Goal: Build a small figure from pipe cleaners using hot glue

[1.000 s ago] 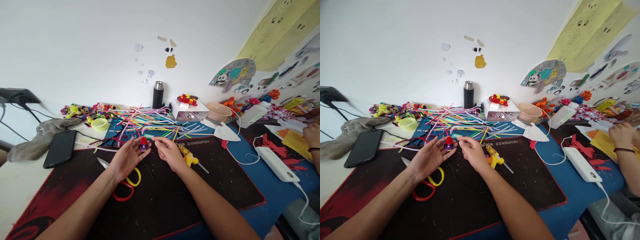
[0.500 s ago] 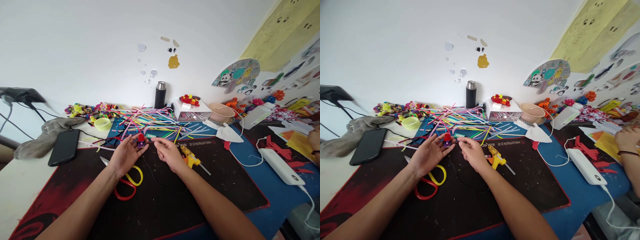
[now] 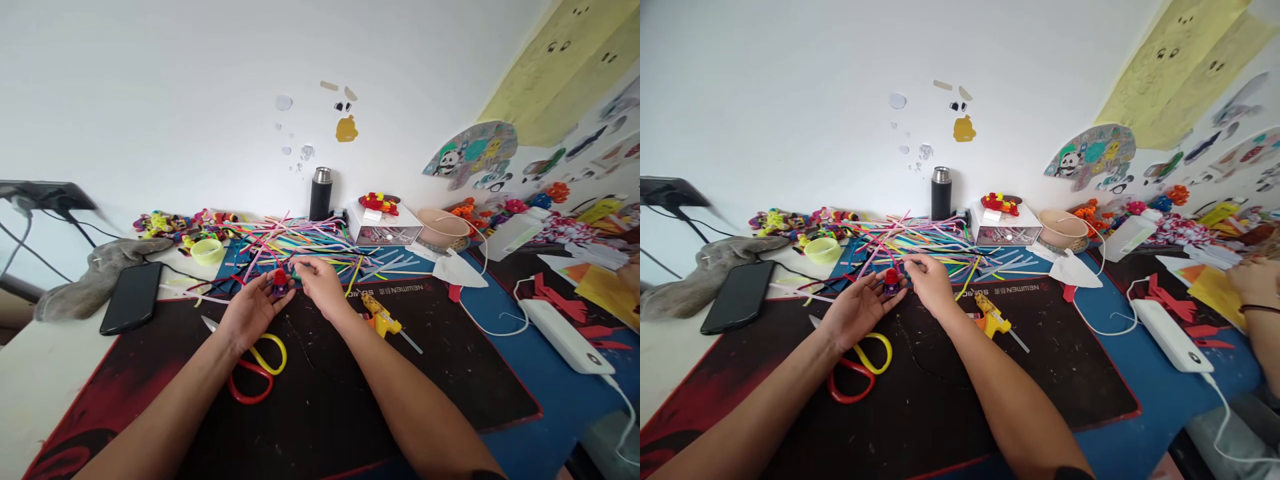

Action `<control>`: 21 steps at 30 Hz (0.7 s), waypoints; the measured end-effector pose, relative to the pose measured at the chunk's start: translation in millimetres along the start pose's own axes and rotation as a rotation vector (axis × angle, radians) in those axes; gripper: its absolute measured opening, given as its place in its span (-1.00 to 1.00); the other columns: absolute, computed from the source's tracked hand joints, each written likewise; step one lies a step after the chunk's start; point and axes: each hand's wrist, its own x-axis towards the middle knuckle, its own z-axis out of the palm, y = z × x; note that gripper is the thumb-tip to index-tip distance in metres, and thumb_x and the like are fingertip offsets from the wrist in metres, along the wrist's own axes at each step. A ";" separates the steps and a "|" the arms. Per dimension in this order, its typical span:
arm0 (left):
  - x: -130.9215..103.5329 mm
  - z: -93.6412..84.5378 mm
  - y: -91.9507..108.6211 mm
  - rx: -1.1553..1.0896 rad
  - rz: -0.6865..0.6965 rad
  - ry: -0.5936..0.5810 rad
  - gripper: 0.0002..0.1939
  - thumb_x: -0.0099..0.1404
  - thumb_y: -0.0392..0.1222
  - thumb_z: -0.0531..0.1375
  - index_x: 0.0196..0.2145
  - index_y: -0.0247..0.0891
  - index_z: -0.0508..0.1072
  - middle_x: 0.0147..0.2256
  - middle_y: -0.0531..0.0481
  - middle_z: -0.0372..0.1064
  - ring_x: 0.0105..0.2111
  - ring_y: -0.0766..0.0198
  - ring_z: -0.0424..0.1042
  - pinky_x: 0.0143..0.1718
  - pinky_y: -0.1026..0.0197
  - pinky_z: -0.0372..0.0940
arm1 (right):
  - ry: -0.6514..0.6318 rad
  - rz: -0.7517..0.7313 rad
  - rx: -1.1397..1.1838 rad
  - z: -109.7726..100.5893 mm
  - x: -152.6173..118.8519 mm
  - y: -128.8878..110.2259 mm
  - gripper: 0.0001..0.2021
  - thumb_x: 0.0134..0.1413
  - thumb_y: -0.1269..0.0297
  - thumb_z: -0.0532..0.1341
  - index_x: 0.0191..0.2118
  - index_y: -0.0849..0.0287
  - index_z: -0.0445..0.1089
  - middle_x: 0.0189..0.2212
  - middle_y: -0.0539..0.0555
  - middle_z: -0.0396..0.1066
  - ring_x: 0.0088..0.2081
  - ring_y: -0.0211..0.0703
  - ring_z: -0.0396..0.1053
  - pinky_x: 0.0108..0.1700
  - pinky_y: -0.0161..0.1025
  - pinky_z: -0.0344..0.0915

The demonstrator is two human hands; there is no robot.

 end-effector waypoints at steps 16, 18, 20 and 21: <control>-0.7 -6.0 -8.9 0.034 -0.052 -0.068 -0.79 0.43 -0.40 0.18 -0.28 -0.32 0.62 -0.20 -0.13 0.62 -0.20 0.17 0.60 0.12 -0.06 0.48 | -0.032 -0.038 -0.199 -3.4 -13.6 9.5 -0.81 0.31 0.18 0.26 -0.14 0.14 0.57 -0.42 0.01 0.52 -0.44 -0.21 0.38 -0.36 -0.28 0.22; -0.7 -6.2 -10.1 0.044 -0.053 -0.071 -0.78 0.43 -0.42 0.17 -0.29 -0.31 0.61 -0.21 -0.12 0.61 -0.20 0.19 0.59 0.12 -0.06 0.48 | -0.029 -0.047 -0.223 -3.3 -14.1 10.6 -0.83 0.30 0.20 0.26 -0.15 0.14 0.57 -0.43 0.00 0.50 -0.41 -0.20 0.39 -0.32 -0.27 0.23; -0.3 -6.6 -10.9 0.053 -0.052 -0.070 -0.77 0.42 -0.43 0.17 -0.30 -0.30 0.61 -0.23 -0.11 0.61 -0.20 0.20 0.58 0.12 -0.05 0.48 | -0.031 -0.049 -0.245 -3.2 -14.2 11.7 -0.83 0.29 0.20 0.27 -0.15 0.14 0.57 -0.46 -0.02 0.46 -0.44 -0.21 0.34 -0.34 -0.27 0.21; -0.2 -6.8 -11.3 0.056 -0.051 -0.068 -0.77 0.41 -0.44 0.17 -0.30 -0.30 0.61 -0.23 -0.10 0.60 -0.20 0.19 0.58 0.12 -0.05 0.48 | -0.032 -0.048 -0.256 -3.2 -14.3 12.1 -0.82 0.29 0.19 0.27 -0.15 0.14 0.57 -0.48 -0.04 0.44 -0.46 -0.22 0.32 -0.36 -0.27 0.19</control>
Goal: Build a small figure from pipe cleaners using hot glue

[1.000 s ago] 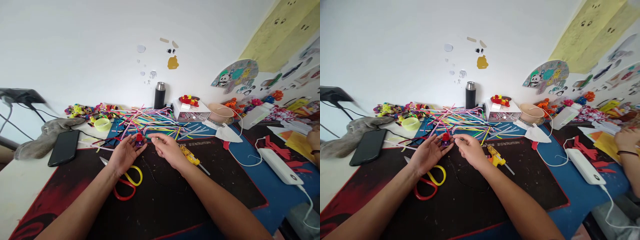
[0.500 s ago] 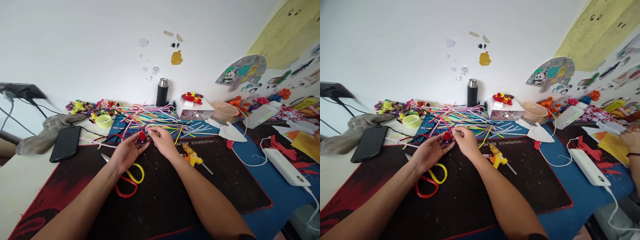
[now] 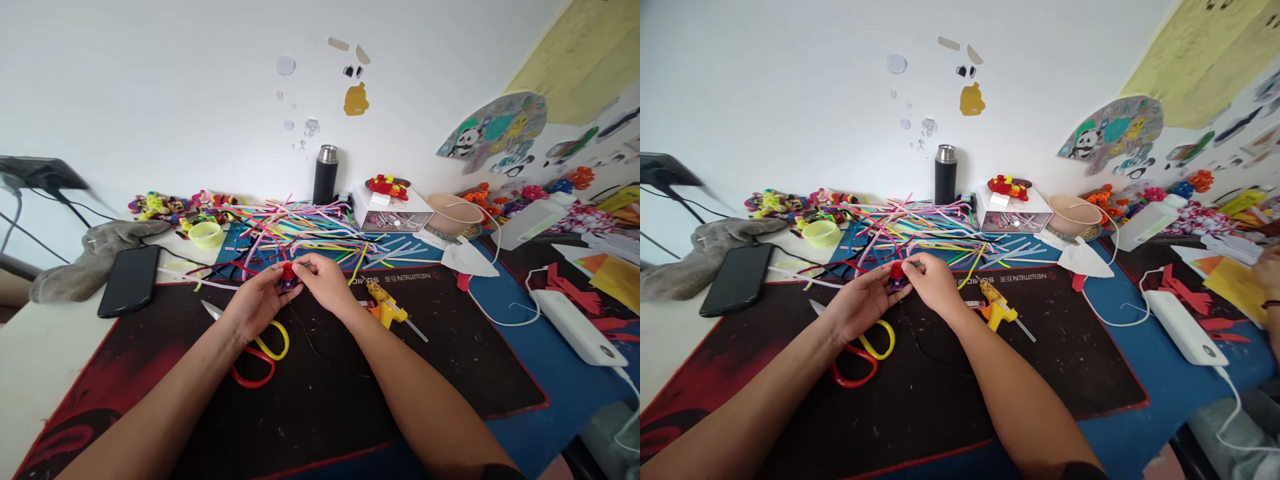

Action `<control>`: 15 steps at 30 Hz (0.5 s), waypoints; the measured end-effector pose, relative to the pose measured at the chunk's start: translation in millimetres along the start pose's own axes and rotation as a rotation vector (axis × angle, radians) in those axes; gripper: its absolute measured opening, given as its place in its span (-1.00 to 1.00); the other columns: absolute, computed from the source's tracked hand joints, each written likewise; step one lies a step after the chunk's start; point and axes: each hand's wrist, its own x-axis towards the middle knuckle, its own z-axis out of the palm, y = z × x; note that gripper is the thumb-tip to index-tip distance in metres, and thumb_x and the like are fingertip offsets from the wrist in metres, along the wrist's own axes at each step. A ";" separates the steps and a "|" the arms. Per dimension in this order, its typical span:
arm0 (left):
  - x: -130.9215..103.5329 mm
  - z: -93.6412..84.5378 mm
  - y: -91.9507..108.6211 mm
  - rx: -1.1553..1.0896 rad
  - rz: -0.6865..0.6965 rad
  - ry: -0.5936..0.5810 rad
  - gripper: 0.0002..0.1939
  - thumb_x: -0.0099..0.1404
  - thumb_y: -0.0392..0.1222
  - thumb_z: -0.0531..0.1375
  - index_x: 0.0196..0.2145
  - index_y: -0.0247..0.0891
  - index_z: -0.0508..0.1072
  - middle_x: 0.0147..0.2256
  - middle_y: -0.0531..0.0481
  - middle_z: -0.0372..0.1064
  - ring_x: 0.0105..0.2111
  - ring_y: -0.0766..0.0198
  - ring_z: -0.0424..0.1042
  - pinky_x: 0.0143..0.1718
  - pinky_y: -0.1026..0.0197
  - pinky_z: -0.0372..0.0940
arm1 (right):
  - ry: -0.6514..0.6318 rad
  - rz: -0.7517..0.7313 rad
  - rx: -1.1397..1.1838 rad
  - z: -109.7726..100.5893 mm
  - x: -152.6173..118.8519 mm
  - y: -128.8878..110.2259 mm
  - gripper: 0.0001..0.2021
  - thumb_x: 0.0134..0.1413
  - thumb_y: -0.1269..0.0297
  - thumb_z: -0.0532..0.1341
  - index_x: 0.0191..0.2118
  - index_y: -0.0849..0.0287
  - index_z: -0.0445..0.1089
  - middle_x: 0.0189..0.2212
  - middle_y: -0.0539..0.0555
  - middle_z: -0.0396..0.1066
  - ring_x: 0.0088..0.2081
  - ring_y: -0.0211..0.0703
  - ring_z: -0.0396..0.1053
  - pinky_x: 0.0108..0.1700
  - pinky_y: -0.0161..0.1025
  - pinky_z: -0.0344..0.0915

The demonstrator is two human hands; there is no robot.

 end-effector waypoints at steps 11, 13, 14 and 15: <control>-1.2 2.1 -1.0 -0.001 -0.001 0.013 -0.77 0.38 -0.47 0.18 -0.34 -0.30 0.61 -0.25 -0.09 0.59 -0.21 0.20 0.57 0.14 -0.07 0.47 | 0.017 -0.027 -0.031 -1.2 -1.8 0.6 -0.80 0.28 0.13 0.28 -0.16 0.12 0.58 -0.53 -0.06 0.38 -0.49 -0.21 0.27 -0.37 -0.24 0.16; -1.2 2.3 -1.3 0.004 -0.005 0.017 -0.76 0.38 -0.47 0.18 -0.35 -0.30 0.61 -0.27 -0.08 0.58 -0.23 0.21 0.56 0.14 -0.07 0.48 | 0.020 -0.031 -0.032 -1.4 -2.1 0.4 -0.80 0.28 0.13 0.28 -0.16 0.12 0.58 -0.53 -0.06 0.37 -0.49 -0.21 0.26 -0.38 -0.24 0.16; -1.1 2.5 -1.5 0.008 -0.007 0.017 -0.75 0.39 -0.47 0.17 -0.36 -0.30 0.61 -0.28 -0.08 0.58 -0.23 0.21 0.56 0.14 -0.07 0.48 | 0.022 -0.031 -0.033 -1.5 -2.2 0.2 -0.80 0.28 0.13 0.28 -0.16 0.12 0.58 -0.54 -0.06 0.36 -0.49 -0.21 0.26 -0.38 -0.24 0.15; -1.1 2.7 -1.8 0.012 -0.008 0.018 -0.75 0.39 -0.46 0.17 -0.36 -0.30 0.61 -0.28 -0.08 0.58 -0.24 0.22 0.56 0.14 -0.07 0.48 | 0.022 -0.029 -0.034 -1.6 -2.2 -0.1 -0.81 0.28 0.14 0.28 -0.17 0.12 0.57 -0.54 -0.07 0.35 -0.49 -0.21 0.25 -0.39 -0.24 0.14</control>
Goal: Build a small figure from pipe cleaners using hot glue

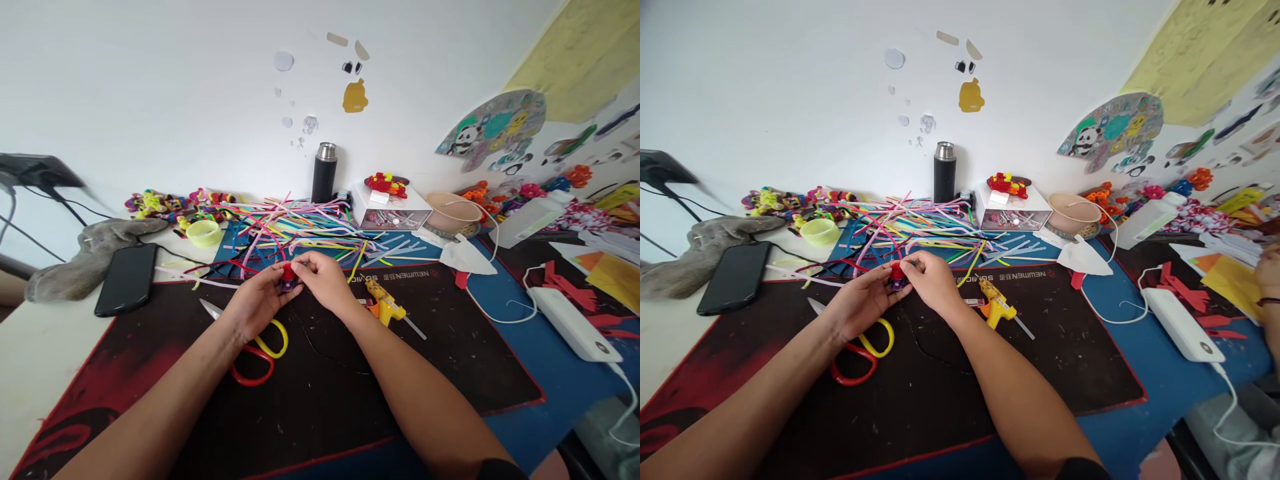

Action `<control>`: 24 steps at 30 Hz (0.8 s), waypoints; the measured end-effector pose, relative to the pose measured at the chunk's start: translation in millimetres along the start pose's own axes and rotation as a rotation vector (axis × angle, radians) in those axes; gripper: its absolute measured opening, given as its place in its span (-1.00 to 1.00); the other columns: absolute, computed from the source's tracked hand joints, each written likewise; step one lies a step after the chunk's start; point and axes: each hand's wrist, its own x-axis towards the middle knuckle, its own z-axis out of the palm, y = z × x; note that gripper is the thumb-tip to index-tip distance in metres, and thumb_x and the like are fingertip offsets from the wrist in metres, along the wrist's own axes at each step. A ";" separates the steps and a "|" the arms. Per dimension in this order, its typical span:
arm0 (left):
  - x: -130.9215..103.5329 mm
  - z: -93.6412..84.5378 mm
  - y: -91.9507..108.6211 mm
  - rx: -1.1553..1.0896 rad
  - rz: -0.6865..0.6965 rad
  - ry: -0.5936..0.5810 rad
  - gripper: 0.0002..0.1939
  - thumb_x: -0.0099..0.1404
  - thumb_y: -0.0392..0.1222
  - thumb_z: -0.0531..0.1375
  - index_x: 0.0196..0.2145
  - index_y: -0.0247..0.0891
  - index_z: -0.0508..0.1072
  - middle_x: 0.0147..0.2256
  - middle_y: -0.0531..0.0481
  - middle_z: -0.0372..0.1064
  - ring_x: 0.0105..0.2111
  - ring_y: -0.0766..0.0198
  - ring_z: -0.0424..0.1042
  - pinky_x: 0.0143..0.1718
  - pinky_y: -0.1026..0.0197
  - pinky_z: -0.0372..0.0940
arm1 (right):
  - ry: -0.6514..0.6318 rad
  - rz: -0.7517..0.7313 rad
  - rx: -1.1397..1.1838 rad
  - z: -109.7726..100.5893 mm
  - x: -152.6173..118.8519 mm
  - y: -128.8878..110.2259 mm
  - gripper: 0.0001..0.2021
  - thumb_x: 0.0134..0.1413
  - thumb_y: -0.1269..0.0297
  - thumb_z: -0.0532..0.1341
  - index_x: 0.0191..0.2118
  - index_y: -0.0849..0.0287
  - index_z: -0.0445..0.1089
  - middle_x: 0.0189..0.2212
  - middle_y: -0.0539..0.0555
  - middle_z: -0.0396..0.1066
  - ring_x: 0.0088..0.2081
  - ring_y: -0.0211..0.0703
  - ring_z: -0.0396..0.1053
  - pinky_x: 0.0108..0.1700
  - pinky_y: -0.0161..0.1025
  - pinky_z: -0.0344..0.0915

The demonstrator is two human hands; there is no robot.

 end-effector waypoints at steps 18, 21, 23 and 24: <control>0.1 0.8 -4.8 0.054 0.023 0.020 -0.78 0.37 -0.44 0.16 -0.31 -0.34 0.62 -0.23 -0.14 0.57 -0.22 0.19 0.56 -0.02 0.02 0.56 | -0.022 0.043 0.002 2.8 0.3 0.9 -0.87 0.26 0.20 0.27 -0.21 0.12 0.52 -0.48 -0.05 0.41 -0.44 -0.20 0.32 -0.35 -0.26 0.21; -0.3 0.9 -4.9 0.056 0.020 0.021 -0.78 0.37 -0.44 0.16 -0.31 -0.34 0.62 -0.22 -0.15 0.57 -0.22 0.18 0.56 -0.01 0.00 0.56 | -0.024 0.045 0.006 3.3 0.4 0.8 -0.89 0.27 0.21 0.27 -0.22 0.11 0.51 -0.47 -0.05 0.42 -0.44 -0.20 0.33 -0.35 -0.26 0.22; -0.8 1.3 -4.5 0.057 0.014 0.025 -0.77 0.38 -0.45 0.16 -0.33 -0.34 0.62 -0.23 -0.15 0.57 -0.23 0.19 0.56 -0.01 -0.01 0.56 | -0.026 0.045 0.009 3.5 0.3 0.5 -0.90 0.26 0.23 0.27 -0.23 0.11 0.50 -0.47 -0.05 0.43 -0.45 -0.20 0.33 -0.35 -0.26 0.23; -1.1 1.6 -4.3 0.056 0.013 0.028 -0.76 0.38 -0.45 0.15 -0.33 -0.34 0.61 -0.24 -0.14 0.57 -0.23 0.19 0.56 0.00 -0.01 0.56 | -0.029 0.044 0.011 3.5 0.1 0.3 -0.90 0.26 0.23 0.27 -0.23 0.11 0.49 -0.47 -0.05 0.43 -0.44 -0.20 0.33 -0.35 -0.26 0.23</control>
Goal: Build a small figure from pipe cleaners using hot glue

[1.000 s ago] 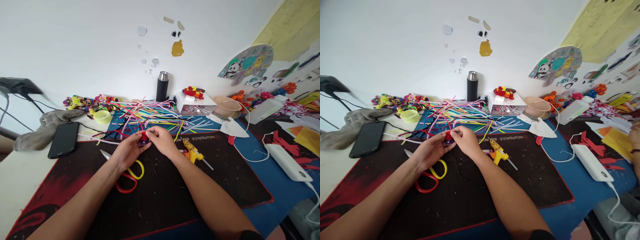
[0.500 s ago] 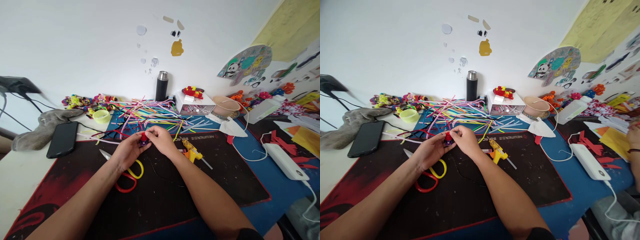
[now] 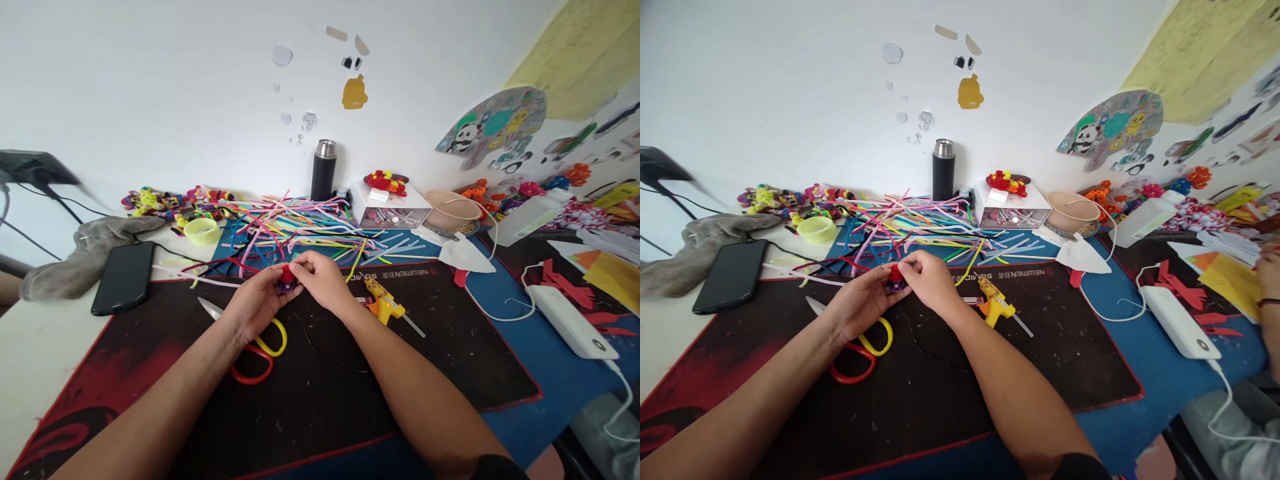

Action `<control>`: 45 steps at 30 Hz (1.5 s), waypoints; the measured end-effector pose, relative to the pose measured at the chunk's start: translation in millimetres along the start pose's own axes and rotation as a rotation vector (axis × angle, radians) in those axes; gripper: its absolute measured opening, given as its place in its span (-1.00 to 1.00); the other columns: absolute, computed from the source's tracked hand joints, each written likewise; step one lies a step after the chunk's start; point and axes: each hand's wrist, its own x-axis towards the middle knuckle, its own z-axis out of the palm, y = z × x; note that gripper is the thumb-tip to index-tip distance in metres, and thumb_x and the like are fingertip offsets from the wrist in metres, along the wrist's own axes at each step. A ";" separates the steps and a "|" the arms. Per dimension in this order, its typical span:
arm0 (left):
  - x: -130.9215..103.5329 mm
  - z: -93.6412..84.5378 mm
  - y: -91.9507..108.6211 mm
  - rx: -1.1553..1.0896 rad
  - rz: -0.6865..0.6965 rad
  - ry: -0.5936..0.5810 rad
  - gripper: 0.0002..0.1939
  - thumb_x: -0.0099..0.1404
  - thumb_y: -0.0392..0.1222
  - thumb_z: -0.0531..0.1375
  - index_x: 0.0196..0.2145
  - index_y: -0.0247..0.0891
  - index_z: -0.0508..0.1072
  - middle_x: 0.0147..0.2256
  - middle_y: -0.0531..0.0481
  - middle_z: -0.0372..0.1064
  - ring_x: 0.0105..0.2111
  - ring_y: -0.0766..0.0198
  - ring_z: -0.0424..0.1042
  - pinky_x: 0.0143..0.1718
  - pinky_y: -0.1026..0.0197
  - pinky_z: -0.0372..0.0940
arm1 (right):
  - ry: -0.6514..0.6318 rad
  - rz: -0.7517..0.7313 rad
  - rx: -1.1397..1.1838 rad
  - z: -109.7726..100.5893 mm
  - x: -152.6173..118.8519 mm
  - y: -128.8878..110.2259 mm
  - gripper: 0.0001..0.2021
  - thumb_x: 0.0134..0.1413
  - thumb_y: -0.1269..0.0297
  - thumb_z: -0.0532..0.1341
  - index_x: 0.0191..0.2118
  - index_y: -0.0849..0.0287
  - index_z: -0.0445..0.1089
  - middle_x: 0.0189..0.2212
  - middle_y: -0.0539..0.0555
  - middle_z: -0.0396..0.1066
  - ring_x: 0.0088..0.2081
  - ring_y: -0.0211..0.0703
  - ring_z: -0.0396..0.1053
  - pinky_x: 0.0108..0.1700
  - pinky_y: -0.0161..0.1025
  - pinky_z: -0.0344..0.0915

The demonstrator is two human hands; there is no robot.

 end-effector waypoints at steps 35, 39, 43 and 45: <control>-2.8 4.1 4.5 -0.006 -0.051 0.055 -0.71 0.46 -0.42 0.12 -0.38 -0.36 0.57 -0.33 -0.10 0.53 -0.28 0.22 0.54 -0.14 0.04 0.59 | -0.079 -0.036 -0.008 1.3 -3.2 -0.2 -0.90 0.30 0.22 0.27 -0.21 0.11 0.48 -0.48 -0.07 0.42 -0.45 -0.22 0.34 -0.37 -0.29 0.28; -2.0 3.7 3.8 0.009 -0.045 0.057 -0.73 0.43 -0.44 0.14 -0.38 -0.37 0.58 -0.33 -0.12 0.55 -0.29 0.21 0.55 -0.16 0.07 0.59 | -0.091 -0.030 0.011 1.6 -4.2 -0.5 -0.91 0.31 0.23 0.27 -0.21 0.10 0.48 -0.45 -0.05 0.45 -0.44 -0.21 0.38 -0.40 -0.30 0.30; -1.3 2.0 2.6 0.014 -0.028 0.037 -0.76 0.40 -0.44 0.17 -0.38 -0.37 0.59 -0.30 -0.14 0.57 -0.26 0.20 0.56 -0.13 0.06 0.60 | -0.092 -0.030 0.016 1.5 -4.0 -0.3 -0.91 0.32 0.23 0.27 -0.21 0.09 0.48 -0.44 -0.04 0.45 -0.44 -0.21 0.40 -0.40 -0.29 0.32; -0.7 0.8 1.9 0.015 -0.020 0.028 -0.77 0.40 -0.44 0.17 -0.37 -0.36 0.59 -0.28 -0.15 0.58 -0.25 0.20 0.56 -0.12 0.04 0.59 | -0.091 -0.030 0.013 1.7 -3.5 0.1 -0.92 0.31 0.23 0.27 -0.22 0.09 0.47 -0.45 -0.04 0.45 -0.44 -0.21 0.40 -0.40 -0.30 0.33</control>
